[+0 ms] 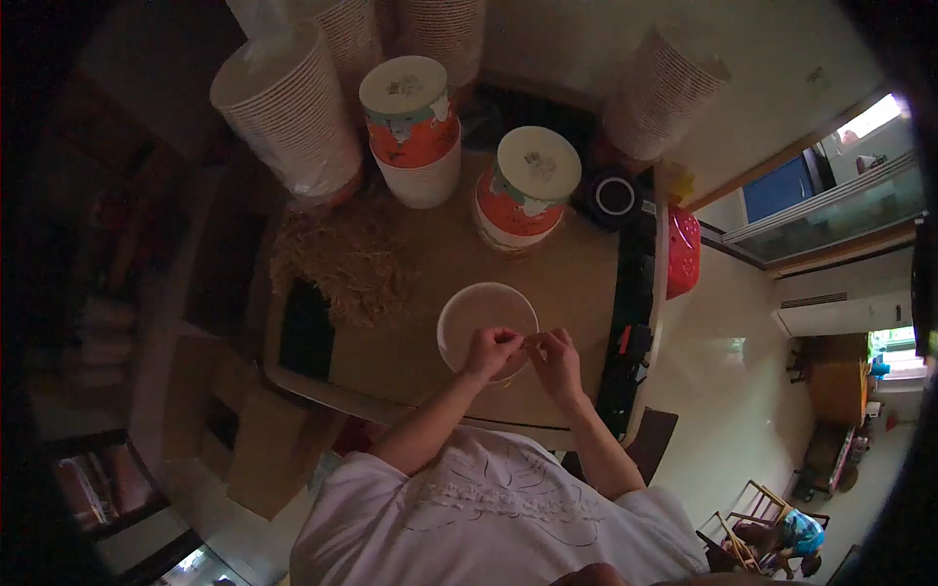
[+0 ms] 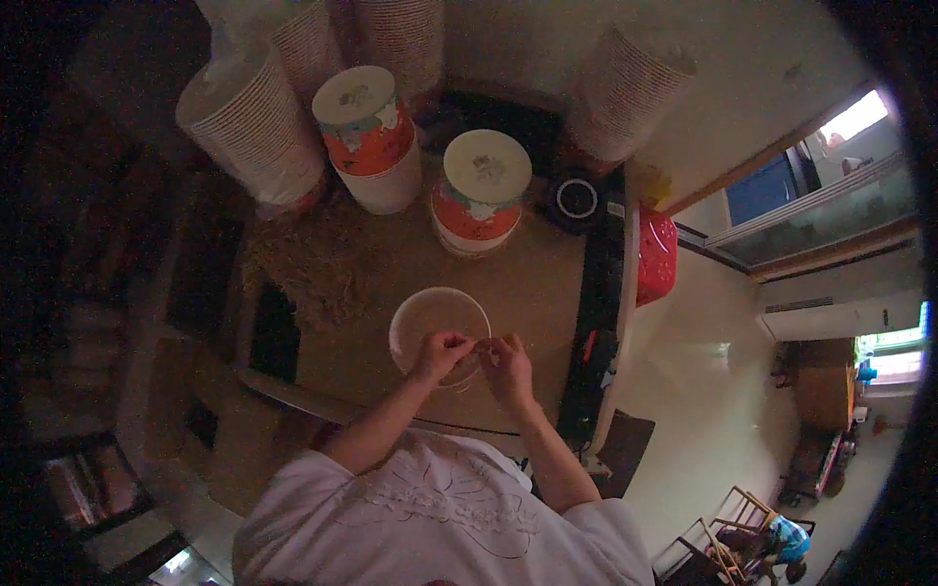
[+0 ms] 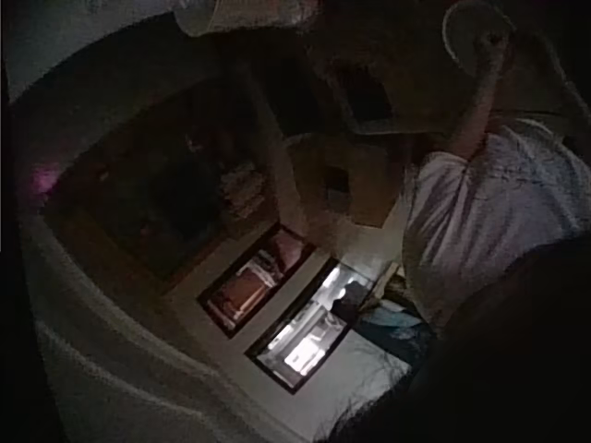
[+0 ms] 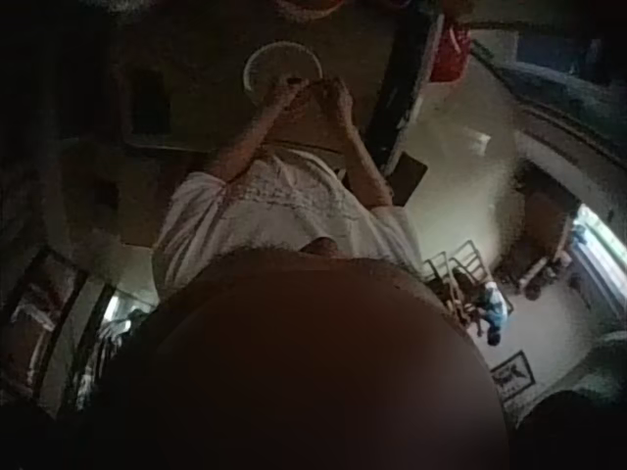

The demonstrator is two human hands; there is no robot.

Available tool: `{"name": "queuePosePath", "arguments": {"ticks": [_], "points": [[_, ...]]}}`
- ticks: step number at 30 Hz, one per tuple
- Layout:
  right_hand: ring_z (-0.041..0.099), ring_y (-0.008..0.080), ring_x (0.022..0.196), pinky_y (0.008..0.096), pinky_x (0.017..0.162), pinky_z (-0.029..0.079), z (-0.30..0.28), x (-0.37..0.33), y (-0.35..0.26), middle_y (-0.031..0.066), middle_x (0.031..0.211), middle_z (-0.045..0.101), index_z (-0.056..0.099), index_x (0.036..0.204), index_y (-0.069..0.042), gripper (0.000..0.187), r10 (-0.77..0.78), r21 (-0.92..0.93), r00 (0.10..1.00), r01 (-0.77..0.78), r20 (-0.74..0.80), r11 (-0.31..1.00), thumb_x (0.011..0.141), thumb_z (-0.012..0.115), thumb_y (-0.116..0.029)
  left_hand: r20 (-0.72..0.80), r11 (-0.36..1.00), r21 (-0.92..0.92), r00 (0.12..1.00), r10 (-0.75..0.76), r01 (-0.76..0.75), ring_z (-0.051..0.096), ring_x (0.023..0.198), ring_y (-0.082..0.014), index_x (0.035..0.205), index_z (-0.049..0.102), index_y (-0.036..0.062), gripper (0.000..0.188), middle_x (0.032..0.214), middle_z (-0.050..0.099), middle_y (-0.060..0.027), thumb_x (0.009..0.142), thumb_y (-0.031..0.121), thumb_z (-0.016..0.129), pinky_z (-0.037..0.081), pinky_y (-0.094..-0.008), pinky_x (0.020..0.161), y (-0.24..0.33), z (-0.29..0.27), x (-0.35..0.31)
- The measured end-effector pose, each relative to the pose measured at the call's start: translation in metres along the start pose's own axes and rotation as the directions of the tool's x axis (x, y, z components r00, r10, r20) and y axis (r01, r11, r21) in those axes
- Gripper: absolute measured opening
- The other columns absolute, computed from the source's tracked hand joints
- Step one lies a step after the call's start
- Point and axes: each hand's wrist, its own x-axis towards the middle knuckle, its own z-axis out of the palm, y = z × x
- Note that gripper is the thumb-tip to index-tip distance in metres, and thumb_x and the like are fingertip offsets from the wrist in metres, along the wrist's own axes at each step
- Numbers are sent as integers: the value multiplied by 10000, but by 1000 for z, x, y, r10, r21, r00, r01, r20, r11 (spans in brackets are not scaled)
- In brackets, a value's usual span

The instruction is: Inspecting and cleaning debris from paper containers at a factory workbench.

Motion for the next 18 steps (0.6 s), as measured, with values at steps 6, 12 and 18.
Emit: {"name": "queuePosePath", "arguments": {"ticks": [6, 12, 18], "points": [[533, 229, 694, 301, 612, 437, -3, 1, -3, 84, 772, 513, 621, 790, -68, 72, -57, -98, 998, 60, 27, 993, 722, 604, -82, -1, 999, -38, 1000, 0, 0, 539, 563, -62, 745, 625, 7, 97, 659, 611, -24, 743, 103, 610, 427, -207, 492, -9, 0, 1], [542, 247, 707, 314, 607, 438, -3, 1, -6, 87, 769, 524, 608, 754, -68, 53, -109, -117, 994, 110, 11, 987, 702, 617, -74, 57, 999, -45, 998, -1, 4, 535, 563, -58, 756, 623, 18, 86, 669, 609, -19, 757, 99, 595, 416, -198, 467, -11, -1, 2], [540, 244, 720, 316, 601, 436, -1, 1, -2, 81, 781, 525, 608, 763, -82, 76, -139, -85, 990, 140, 8, 987, 694, 610, -50, 29, 996, -93, 1000, 0, 2, 545, 579, -75, 775, 620, 15, 94, 683, 611, -29, 765, 101, 583, 433, -210, 483, -10, 0, -1]]}}
